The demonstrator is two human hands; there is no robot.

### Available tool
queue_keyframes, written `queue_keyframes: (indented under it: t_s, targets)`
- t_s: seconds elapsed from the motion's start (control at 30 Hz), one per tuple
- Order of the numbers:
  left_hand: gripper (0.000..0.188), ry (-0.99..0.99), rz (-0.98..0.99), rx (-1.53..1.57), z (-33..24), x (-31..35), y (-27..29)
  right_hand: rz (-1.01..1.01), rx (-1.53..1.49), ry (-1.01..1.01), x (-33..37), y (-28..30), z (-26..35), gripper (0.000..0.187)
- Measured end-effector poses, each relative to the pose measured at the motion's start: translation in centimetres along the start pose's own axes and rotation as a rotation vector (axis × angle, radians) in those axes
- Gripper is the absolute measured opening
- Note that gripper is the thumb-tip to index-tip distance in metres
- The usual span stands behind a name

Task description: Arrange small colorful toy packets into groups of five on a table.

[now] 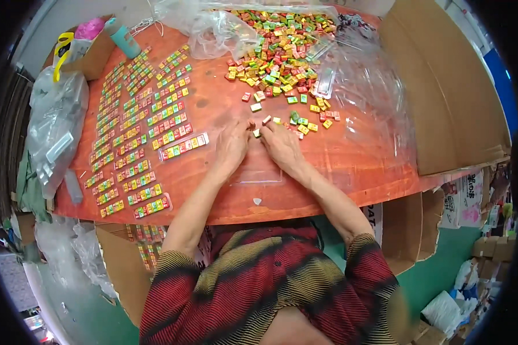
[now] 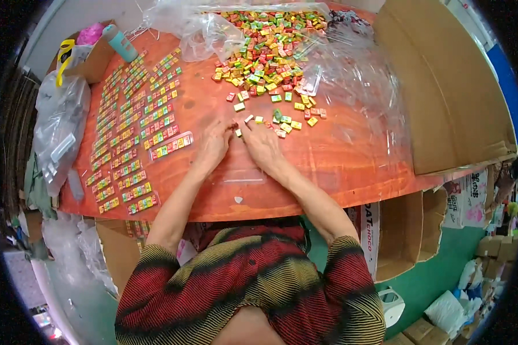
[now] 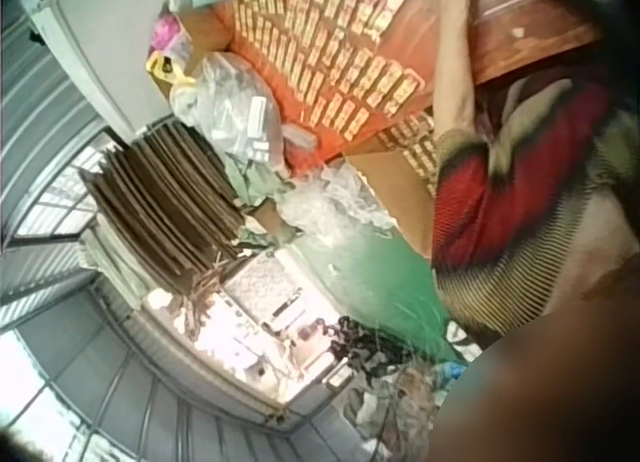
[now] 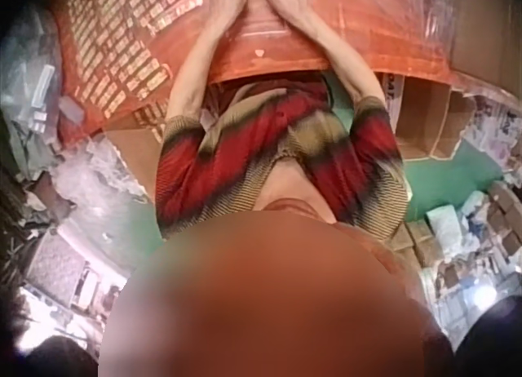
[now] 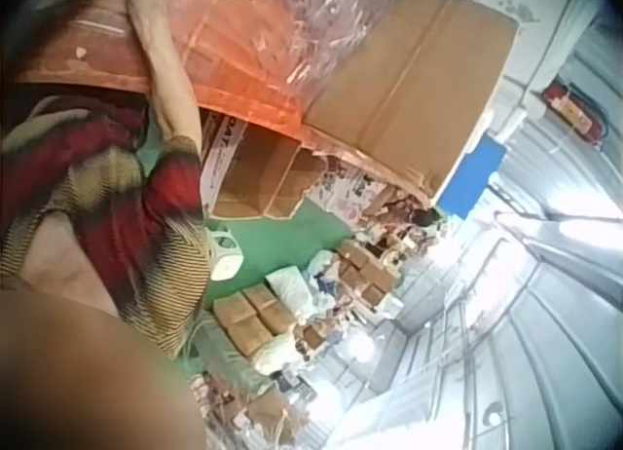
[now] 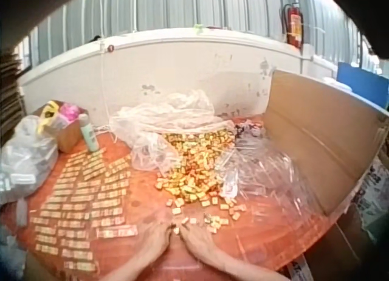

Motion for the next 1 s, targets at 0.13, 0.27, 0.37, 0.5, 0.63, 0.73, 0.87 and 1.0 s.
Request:
queue_keyframes:
  t_s: [0.13, 0.27, 0.37, 0.5, 0.63, 0.73, 0.87, 1.0]
  targets:
    - [0.018, 0.244, -0.024, -0.027, 0.8, 0.2, 0.0, 0.068, -0.020, -0.043, 0.1, 0.9, -1.4, 0.016]
    - [0.024, 0.223, 0.001, -0.078, 0.6, 0.1, -0.3, 0.078, -0.040, -0.179, -0.7, 1.8, -1.4, 0.019]
    - [0.024, 0.148, 0.055, -0.115, 1.1, 0.0, -0.2, 0.009, -0.012, -0.170, -0.9, 1.3, -0.4, 0.019]
    - [0.024, 0.207, 0.082, -0.099, 1.5, 0.0, 0.2, -0.018, 0.120, -0.183, -1.1, 1.1, 0.4, 0.020]
    - [0.023, 0.207, 0.098, -0.096, 1.0, 0.3, 0.5, -0.124, 0.113, -0.133, -2.2, 0.1, 0.5, 0.018]
    - [0.022, 0.170, 0.084, -0.074, 1.2, 0.1, 0.4, -0.059, 0.215, 0.040, -3.5, -1.1, 0.8, 0.010]
    - [0.024, 0.165, 0.115, -0.088, 2.1, 0.1, 0.4, -0.068, 0.137, 0.189, -3.3, -1.5, 0.8, 0.007]
    - [0.022, 0.165, 0.120, -0.036, 2.2, 0.2, 0.5, -0.026, 0.033, 0.187, -2.3, -0.6, -0.3, 0.009]
Point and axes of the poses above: each hand's wrist, its own x-axis away from the middle knuckle, its own y-axis out of the back of the hand, z = x × y, the point moved 2 cm from there along -x, towards the middle knuckle, and after that the axes turned 9 degrees about -z, right-handed, at the moved point
